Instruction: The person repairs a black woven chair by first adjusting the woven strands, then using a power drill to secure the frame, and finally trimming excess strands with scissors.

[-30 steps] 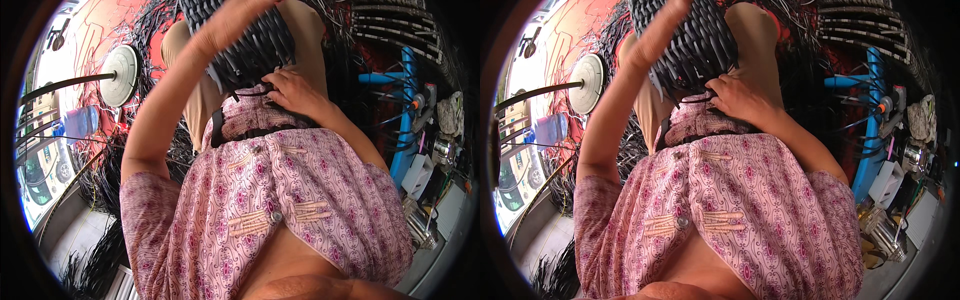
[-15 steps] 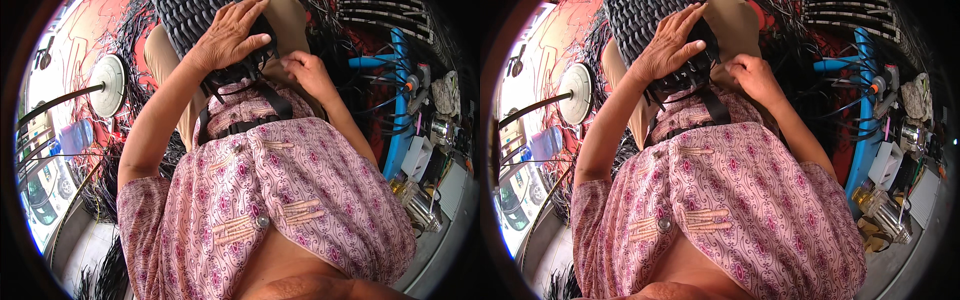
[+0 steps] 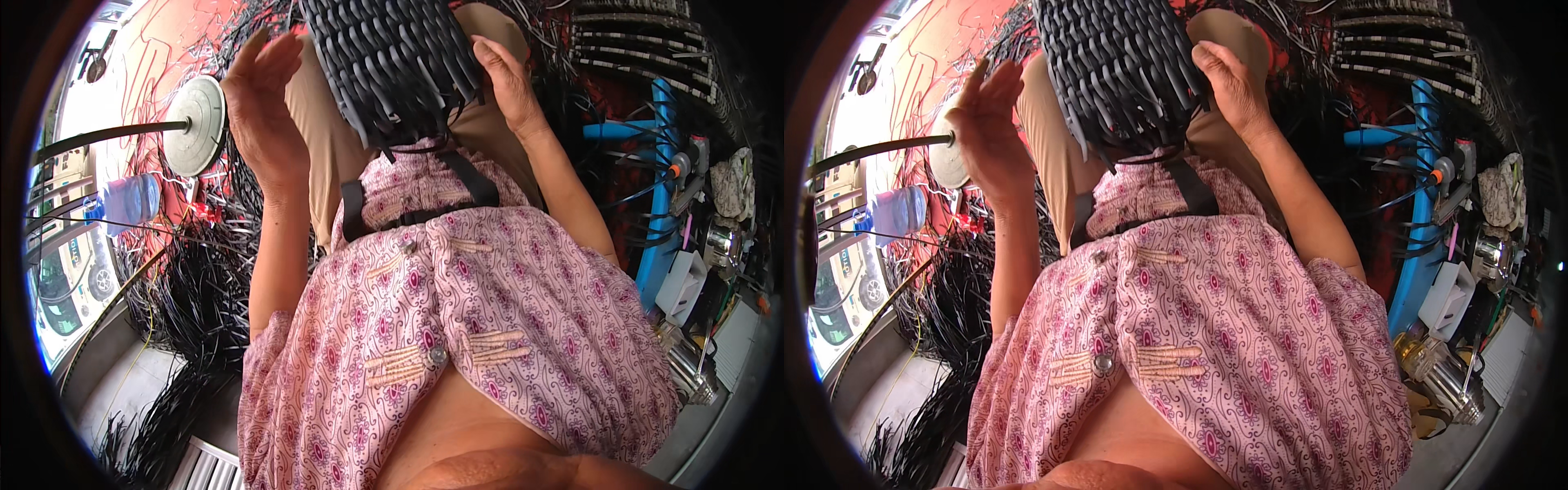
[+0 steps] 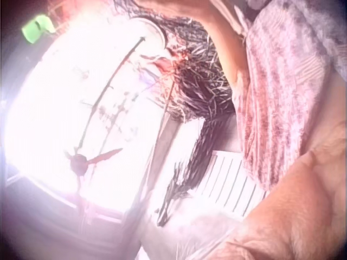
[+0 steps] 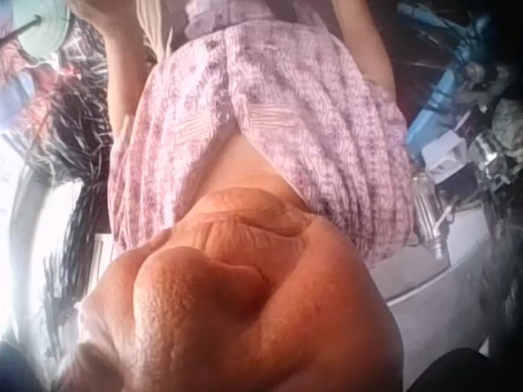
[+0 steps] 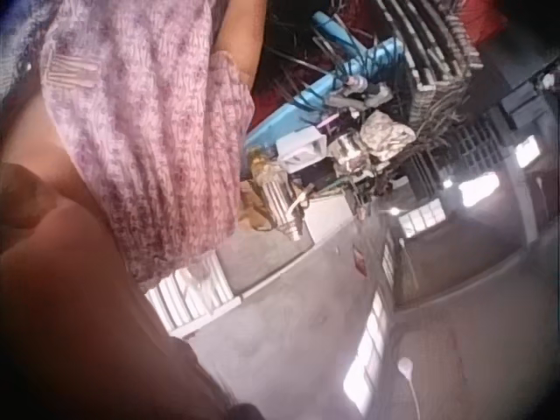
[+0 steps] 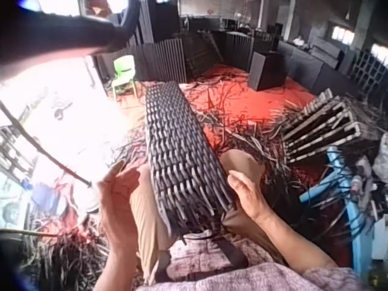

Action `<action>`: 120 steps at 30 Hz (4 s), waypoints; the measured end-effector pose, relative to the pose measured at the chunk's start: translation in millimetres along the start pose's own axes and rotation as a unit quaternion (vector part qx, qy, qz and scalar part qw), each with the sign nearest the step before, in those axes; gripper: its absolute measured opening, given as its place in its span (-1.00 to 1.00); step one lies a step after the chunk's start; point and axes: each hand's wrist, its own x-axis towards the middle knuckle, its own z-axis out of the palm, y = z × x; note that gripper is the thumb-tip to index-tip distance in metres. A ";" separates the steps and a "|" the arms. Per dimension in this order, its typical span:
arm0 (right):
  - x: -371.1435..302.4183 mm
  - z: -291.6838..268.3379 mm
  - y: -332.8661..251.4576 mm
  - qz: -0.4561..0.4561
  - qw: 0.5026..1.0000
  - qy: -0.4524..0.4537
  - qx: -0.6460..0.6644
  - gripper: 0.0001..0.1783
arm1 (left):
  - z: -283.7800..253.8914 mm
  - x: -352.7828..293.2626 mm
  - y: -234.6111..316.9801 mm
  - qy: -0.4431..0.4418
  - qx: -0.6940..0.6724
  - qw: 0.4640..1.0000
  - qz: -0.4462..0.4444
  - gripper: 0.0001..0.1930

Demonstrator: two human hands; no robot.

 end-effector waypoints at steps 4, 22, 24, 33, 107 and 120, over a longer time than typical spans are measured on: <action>15.4 12.3 1.4 0.042 0.997 -0.033 0.048 -0.32 | -23.3 -34.7 -47.7 0.075 0.071 0.972 -0.213 -0.32; 44.1 43.2 -70.5 0.000 0.919 -0.126 0.374 -0.59 | 37.5 10.4 -5.6 0.032 -0.161 0.981 -0.100 -0.40; 53.1 46.9 -101.7 0.030 0.901 -0.126 0.413 -0.59 | 17.2 45.2 -4.5 0.039 -0.202 0.964 -0.166 -0.29; 116.2 39.1 -150.9 0.041 0.858 -0.164 0.485 -0.44 | -0.3 144.1 25.4 0.156 -0.142 0.963 -0.170 -0.34; 53.7 20.5 -135.9 -0.122 0.987 0.051 0.089 -0.71 | 125.0 26.4 5.4 -0.011 0.295 0.947 0.125 -0.82; 53.6 8.2 -150.0 -0.140 0.988 0.058 -0.031 -0.65 | 134.6 63.6 7.6 0.010 -0.041 0.977 -0.210 -0.76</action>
